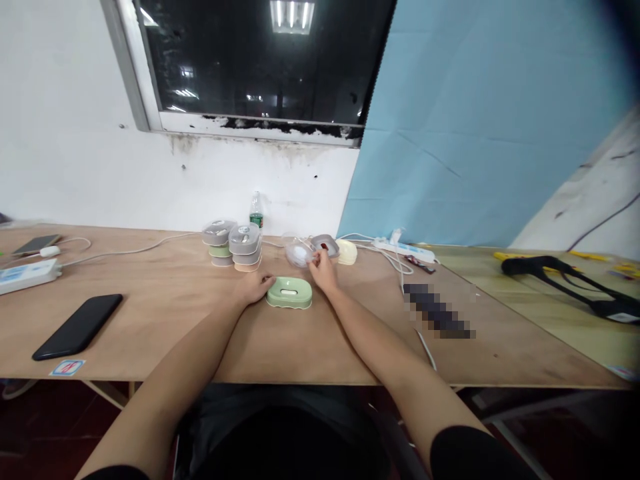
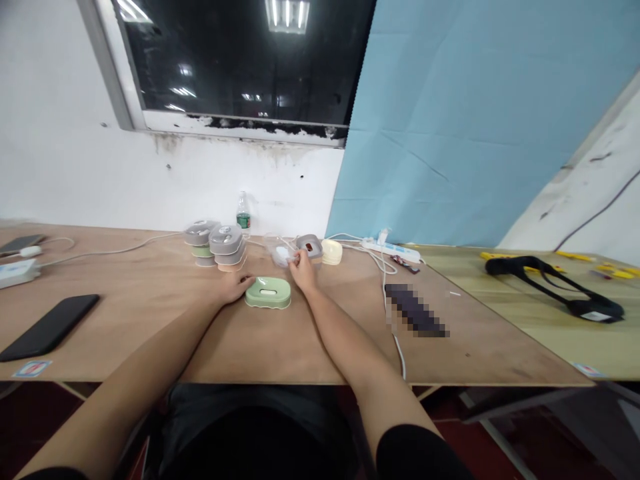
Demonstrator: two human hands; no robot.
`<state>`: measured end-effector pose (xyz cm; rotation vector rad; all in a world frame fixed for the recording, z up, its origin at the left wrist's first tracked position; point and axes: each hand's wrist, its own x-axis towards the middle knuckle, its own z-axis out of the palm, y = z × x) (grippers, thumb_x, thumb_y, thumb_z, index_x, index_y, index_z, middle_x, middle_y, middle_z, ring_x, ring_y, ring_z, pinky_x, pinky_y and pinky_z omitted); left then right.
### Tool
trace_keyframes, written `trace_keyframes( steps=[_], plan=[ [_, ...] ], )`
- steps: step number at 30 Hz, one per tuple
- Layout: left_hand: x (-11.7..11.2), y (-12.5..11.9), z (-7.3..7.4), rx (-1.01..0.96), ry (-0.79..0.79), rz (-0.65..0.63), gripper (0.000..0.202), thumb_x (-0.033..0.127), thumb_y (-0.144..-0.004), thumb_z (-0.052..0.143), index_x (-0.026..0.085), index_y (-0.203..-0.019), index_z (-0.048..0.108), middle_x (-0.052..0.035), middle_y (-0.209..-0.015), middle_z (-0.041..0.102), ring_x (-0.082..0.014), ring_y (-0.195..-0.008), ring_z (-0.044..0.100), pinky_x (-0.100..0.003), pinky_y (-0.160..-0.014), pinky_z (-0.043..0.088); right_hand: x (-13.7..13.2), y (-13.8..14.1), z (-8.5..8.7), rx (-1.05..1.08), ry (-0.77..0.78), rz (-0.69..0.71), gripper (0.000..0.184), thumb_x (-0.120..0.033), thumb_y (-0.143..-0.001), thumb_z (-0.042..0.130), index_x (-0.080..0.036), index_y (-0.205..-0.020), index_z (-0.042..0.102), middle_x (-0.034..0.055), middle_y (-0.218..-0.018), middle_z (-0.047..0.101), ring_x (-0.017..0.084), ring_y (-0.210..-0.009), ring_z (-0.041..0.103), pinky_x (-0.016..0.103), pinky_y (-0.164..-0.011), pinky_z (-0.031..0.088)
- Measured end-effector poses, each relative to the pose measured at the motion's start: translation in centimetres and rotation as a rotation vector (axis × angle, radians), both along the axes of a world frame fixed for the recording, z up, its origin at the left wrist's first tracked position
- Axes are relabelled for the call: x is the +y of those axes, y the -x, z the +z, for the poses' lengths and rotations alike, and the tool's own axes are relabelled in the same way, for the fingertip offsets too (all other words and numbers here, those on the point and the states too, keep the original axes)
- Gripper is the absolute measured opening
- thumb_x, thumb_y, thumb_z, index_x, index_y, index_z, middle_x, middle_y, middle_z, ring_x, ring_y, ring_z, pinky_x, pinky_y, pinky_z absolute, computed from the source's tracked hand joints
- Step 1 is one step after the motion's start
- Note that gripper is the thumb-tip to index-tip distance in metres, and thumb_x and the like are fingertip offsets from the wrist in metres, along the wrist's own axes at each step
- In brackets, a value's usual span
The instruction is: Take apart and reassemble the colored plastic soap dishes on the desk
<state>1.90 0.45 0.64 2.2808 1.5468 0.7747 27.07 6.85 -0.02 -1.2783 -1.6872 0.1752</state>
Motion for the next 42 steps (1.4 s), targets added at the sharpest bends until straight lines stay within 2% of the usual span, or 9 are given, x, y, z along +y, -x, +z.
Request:
trace_keyframes(
  steps=[3,6,9,12,16,21,24,29,42],
  plan=[
    [-0.5,-0.1,0.3,-0.078,-0.06,0.098,0.062,0.056,-0.089,0.042,0.017,-0.137,0.046,-0.0101,-0.105,0.068,-0.0251,-0.095,0.063,-0.037,-0.084,0.048,-1.7,0.5,0.9,0.078,-0.054,0.074,0.035,-0.044,-0.082,0.053,-0.02,-0.108,0.049,-0.0009,-0.076,0.057,0.017,-0.068,0.055,0.027,-0.065,0.043],
    [-1.0,-0.4,0.9,-0.175,-0.195,0.091,0.073,0.056,-0.088,0.046,0.017,-0.147,0.027,-0.0128,-0.124,0.059,-0.0258,-0.111,0.057,-0.038,-0.093,0.045,-4.2,1.1,1.5,0.089,-0.06,0.189,0.039,-0.046,-0.084,0.053,-0.02,-0.112,0.049,-0.0019,-0.074,0.055,0.015,-0.064,0.052,0.025,-0.062,0.042],
    [-1.6,-0.6,1.8,-0.22,-0.321,0.064,0.064,0.051,-0.091,0.044,0.017,-0.144,0.034,-0.0123,-0.133,0.053,-0.0247,-0.12,0.051,-0.036,-0.099,0.041,-6.4,1.5,1.9,0.092,-0.055,0.256,0.036,-0.048,-0.084,0.053,-0.019,-0.107,0.052,-0.0038,-0.066,0.05,0.013,-0.057,0.048,0.024,-0.058,0.039],
    [-2.4,-1.0,2.8,-0.206,-0.317,0.125,0.059,0.052,-0.092,0.043,0.018,-0.14,0.043,-0.0093,-0.114,0.065,-0.0233,-0.106,0.06,-0.032,-0.092,0.045,-7.2,1.4,2.4,0.093,-0.095,0.232,0.031,-0.049,-0.086,0.049,-0.019,-0.083,0.054,-0.0036,-0.061,0.047,0.012,-0.056,0.045,0.023,-0.056,0.035],
    [-3.2,-1.4,3.4,-0.154,-0.212,0.177,0.059,0.055,-0.091,0.041,0.022,-0.139,0.045,-0.0046,-0.091,0.07,-0.0219,-0.088,0.065,-0.03,-0.078,0.048,-6.4,0.6,2.5,0.01,-0.082,0.184,0.047,-0.052,-0.088,0.042,-0.02,-0.055,0.037,-0.0036,-0.053,0.036,0.01,-0.054,0.038,0.024,-0.052,0.026],
    [-2.4,-1.2,2.6,-0.054,-0.055,0.09,0.051,0.056,-0.092,0.036,0.021,-0.111,0.066,-0.008,-0.102,0.071,-0.0238,-0.094,0.064,-0.031,-0.081,0.047,-5.1,-0.3,2.0,-0.134,0.204,0.346,0.052,-0.057,-0.085,0.043,-0.019,-0.051,0.036,-0.0046,-0.049,0.035,0.008,-0.048,0.034,0.022,-0.047,0.022],
    [-1.6,-1.1,1.9,-0.042,0.065,0.004,0.055,0.057,-0.092,0.031,0.019,-0.101,0.069,-0.0079,-0.097,0.072,-0.0231,-0.088,0.064,-0.03,-0.077,0.047,-5.0,-0.6,2.0,-0.168,0.457,0.452,0.049,-0.055,-0.084,0.045,-0.019,-0.052,0.041,-0.005,-0.044,0.04,0.008,-0.041,0.038,0.02,-0.042,0.025],
    [-1.2,-1.3,1.2,-0.029,0.066,0.014,0.066,0.066,-0.089,0.024,0.018,-0.087,0.069,-0.0078,-0.086,0.071,-0.024,-0.08,0.064,-0.031,-0.071,0.046,-5.2,-0.9,2.6,-0.075,0.731,0.47,0.038,-0.047,-0.083,0.051,-0.017,-0.06,0.052,-0.0011,-0.047,0.056,0.009,-0.036,0.049,0.019,-0.034,0.03],
    [0.2,-0.5,0.6,-0.094,0.119,0.172,0.054,0.061,-0.086,0.036,0.018,-0.075,0.067,-0.0055,-0.076,0.068,-0.0234,-0.073,0.063,-0.032,-0.064,0.046,-4.6,-0.2,1.3,0.018,0.589,0.427,0.043,-0.055,-0.085,0.05,-0.017,-0.066,0.057,-0.0032,-0.046,0.052,0.007,-0.032,0.042,0.018,-0.031,0.028]
  ],
)
